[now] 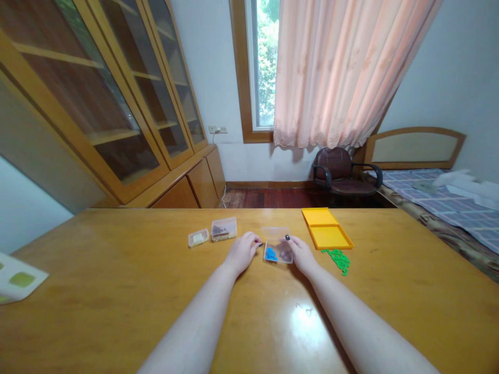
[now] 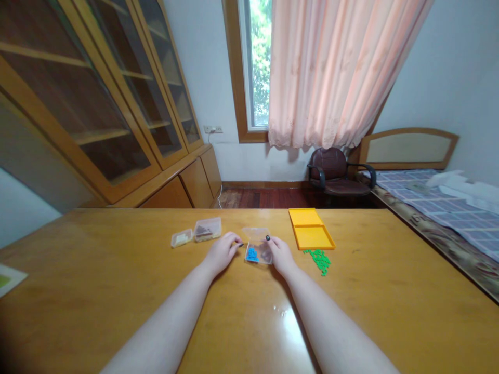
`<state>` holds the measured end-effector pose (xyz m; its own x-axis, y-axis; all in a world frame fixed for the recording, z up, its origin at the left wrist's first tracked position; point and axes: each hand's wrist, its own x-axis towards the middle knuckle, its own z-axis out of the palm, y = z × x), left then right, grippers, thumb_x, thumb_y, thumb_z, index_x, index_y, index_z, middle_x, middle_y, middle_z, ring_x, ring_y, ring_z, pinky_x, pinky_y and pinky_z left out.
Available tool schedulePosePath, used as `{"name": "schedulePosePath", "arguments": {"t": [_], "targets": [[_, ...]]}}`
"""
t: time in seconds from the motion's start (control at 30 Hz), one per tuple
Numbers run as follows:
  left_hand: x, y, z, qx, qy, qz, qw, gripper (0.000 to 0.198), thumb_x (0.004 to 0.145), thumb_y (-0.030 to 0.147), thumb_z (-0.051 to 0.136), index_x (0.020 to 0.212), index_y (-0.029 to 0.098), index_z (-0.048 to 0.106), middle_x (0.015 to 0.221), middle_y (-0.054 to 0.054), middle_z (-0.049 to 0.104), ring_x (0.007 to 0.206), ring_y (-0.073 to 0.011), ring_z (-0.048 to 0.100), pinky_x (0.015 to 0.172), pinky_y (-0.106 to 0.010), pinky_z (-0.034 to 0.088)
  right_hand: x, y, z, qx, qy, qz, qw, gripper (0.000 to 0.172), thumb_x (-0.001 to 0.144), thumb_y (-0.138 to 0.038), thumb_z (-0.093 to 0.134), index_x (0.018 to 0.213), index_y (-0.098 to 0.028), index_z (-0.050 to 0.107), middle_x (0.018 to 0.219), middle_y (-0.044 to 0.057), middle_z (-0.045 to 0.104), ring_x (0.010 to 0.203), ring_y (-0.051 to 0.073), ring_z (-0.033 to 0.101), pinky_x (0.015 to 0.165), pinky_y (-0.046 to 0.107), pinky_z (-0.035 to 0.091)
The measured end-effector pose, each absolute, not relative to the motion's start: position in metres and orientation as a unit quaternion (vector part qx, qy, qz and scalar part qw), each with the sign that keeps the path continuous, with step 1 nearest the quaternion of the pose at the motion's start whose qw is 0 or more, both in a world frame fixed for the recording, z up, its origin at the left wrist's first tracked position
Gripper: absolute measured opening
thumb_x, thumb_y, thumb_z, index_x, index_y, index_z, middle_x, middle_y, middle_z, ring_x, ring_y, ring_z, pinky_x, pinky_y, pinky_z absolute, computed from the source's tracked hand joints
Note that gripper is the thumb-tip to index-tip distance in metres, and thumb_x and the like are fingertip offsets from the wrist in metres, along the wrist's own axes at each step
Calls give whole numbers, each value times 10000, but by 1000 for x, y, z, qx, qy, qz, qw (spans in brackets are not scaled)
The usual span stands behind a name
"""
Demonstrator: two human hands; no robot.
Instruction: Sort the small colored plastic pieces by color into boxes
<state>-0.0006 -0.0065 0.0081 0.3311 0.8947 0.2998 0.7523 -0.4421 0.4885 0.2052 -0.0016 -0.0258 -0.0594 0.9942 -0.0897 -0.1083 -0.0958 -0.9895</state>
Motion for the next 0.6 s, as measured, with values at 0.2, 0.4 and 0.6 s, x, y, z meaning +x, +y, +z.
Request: {"name": "schedulePosePath", "arguments": {"t": [0.2, 0.4, 0.6], "targets": [[13, -15, 9, 826, 467, 267, 168, 183, 846, 278, 479, 938, 213, 623, 922, -29, 646, 869, -158, 572, 820, -289, 432, 205, -2, -25, -489, -479, 540, 490, 412, 708, -550, 539, 813, -160, 623, 672, 41, 648, 492, 142, 565, 451, 250, 448], [4, -11, 4, 765, 502, 355, 192, 379, 796, 306, 557, 1158, 211, 498, 1112, -60, 566, 932, -158, 560, 886, -326, 434, 205, -3, -19, -479, -457, 564, 493, 388, 725, -521, 532, 834, -155, 604, 717, 63, 665, 476, 134, 577, 430, 240, 448], [9, -12, -12, 731, 444, 343, 388, 1137, 560, 211, 768, 1401, 276, 6, 1399, -158, 277, 1202, -248, 422, 988, -433, 372, 207, -4, -12, -474, -443, 586, 486, 383, 750, -515, 503, 903, -169, 566, 805, 78, 675, 467, 142, 600, 359, 223, 420]]}}
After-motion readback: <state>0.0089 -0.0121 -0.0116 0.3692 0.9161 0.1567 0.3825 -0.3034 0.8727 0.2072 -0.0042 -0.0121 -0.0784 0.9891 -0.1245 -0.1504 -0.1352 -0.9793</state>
